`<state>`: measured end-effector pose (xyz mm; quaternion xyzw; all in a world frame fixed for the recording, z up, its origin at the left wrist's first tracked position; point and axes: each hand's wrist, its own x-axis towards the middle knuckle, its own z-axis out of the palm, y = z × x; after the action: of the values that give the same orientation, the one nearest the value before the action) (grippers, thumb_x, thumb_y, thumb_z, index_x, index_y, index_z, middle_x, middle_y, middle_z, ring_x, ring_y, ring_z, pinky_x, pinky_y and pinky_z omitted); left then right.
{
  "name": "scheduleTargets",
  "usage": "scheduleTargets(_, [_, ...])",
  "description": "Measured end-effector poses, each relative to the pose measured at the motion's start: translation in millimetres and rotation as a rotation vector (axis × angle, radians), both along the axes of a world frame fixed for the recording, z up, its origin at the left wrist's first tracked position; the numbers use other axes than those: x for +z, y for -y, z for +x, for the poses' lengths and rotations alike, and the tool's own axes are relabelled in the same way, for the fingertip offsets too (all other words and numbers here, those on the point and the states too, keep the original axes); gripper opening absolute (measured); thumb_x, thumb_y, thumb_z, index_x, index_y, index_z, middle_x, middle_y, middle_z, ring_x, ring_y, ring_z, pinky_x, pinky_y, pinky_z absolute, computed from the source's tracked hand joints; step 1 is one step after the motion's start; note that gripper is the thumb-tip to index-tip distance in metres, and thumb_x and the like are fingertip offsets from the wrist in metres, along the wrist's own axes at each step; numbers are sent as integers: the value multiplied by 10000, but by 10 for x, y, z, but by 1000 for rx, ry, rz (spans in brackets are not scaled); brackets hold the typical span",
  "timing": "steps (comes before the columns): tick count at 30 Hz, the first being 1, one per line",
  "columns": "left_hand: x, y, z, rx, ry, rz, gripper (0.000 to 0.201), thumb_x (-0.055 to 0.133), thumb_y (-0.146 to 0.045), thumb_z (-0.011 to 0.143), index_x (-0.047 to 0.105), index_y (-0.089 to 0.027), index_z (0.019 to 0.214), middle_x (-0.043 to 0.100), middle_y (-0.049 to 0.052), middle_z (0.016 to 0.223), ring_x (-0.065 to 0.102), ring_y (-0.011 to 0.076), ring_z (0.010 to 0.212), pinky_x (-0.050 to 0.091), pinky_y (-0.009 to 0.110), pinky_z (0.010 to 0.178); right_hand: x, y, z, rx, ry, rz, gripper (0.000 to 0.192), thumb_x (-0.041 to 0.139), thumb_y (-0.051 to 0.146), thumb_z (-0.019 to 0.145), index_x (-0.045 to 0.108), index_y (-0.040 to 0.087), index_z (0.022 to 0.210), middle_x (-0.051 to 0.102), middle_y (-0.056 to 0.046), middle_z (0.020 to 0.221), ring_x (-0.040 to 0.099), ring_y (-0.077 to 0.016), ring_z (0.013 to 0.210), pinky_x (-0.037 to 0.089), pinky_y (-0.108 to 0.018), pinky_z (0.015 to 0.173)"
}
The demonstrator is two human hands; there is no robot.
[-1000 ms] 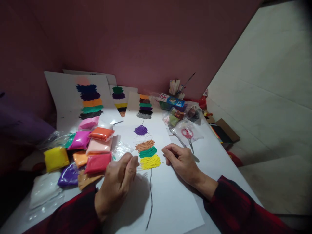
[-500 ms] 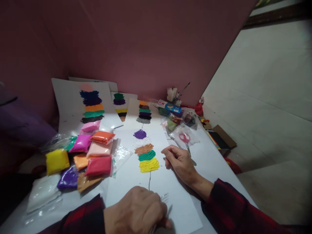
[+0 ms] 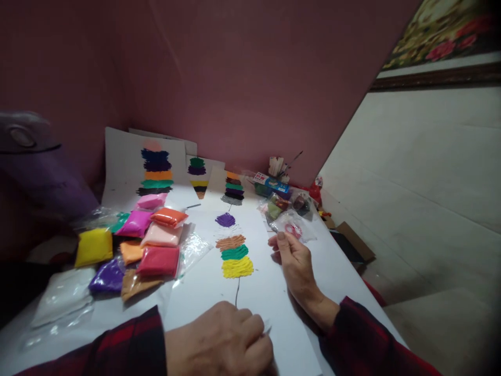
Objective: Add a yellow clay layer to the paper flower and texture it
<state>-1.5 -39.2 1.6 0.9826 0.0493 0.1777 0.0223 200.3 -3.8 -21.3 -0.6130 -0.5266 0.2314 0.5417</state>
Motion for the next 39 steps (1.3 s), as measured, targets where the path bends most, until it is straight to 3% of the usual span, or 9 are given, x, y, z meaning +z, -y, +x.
scheduleTargets(11, [34, 42, 28, 16, -79, 80, 209, 478, -287, 984, 543, -161, 830, 603, 21, 730, 562, 177, 561, 412, 316, 394, -32, 19, 75, 80, 173, 51, 428, 398, 564, 955, 642, 217, 893, 650, -70, 889, 616, -205, 800, 538, -316, 685])
scheduleTargets(17, [13, 54, 37, 57, -86, 123, 231, 487, -336, 983, 545, -161, 843, 600, 11, 735, 570, 170, 555, 389, 319, 374, -2, -74, 91, -49, -155, -4, 377, 569, 555, 862, 600, 211, 1012, 676, -49, 981, 607, -152, 609, 495, -265, 495])
scheduleTargets(22, [-26, 53, 30, 48, -44, 169, 230, 519, -344, 965, 539, -166, 821, 586, 10, 719, 546, 167, 532, 343, 331, 349, 53, -69, 20, 114, -510, -76, 427, 709, 456, 772, 560, 207, 1085, 734, -56, 939, 694, -206, 677, 548, -300, 526])
scheduleTargets(28, [-31, 51, 4, 25, -23, 188, 145, 574, -272, 931, 540, -152, 856, 591, 14, 741, 551, 166, 557, 325, 325, 363, 114, -1, -40, 284, -529, -179, 372, 805, 401, 658, 623, 185, 901, 761, -53, 768, 726, -261, 654, 584, -371, 562])
scheduleTargets(35, [-7, 56, -1, -2, -7, 210, 204, 557, -304, 943, 534, -158, 803, 580, 8, 700, 530, 159, 535, 318, 320, 365, 95, 22, -53, 315, -601, -157, 394, 809, 407, 654, 567, 201, 887, 758, -27, 734, 727, -252, 623, 575, -365, 573])
scheduleTargets(39, [30, 93, -27, -39, -49, 236, 135, 606, -256, 909, 557, -159, 829, 584, -4, 691, 519, 155, 526, 353, 320, 391, 86, 5, -44, 300, -577, -107, 397, 810, 417, 641, 553, 213, 865, 748, -23, 730, 719, -244, 630, 566, -350, 563])
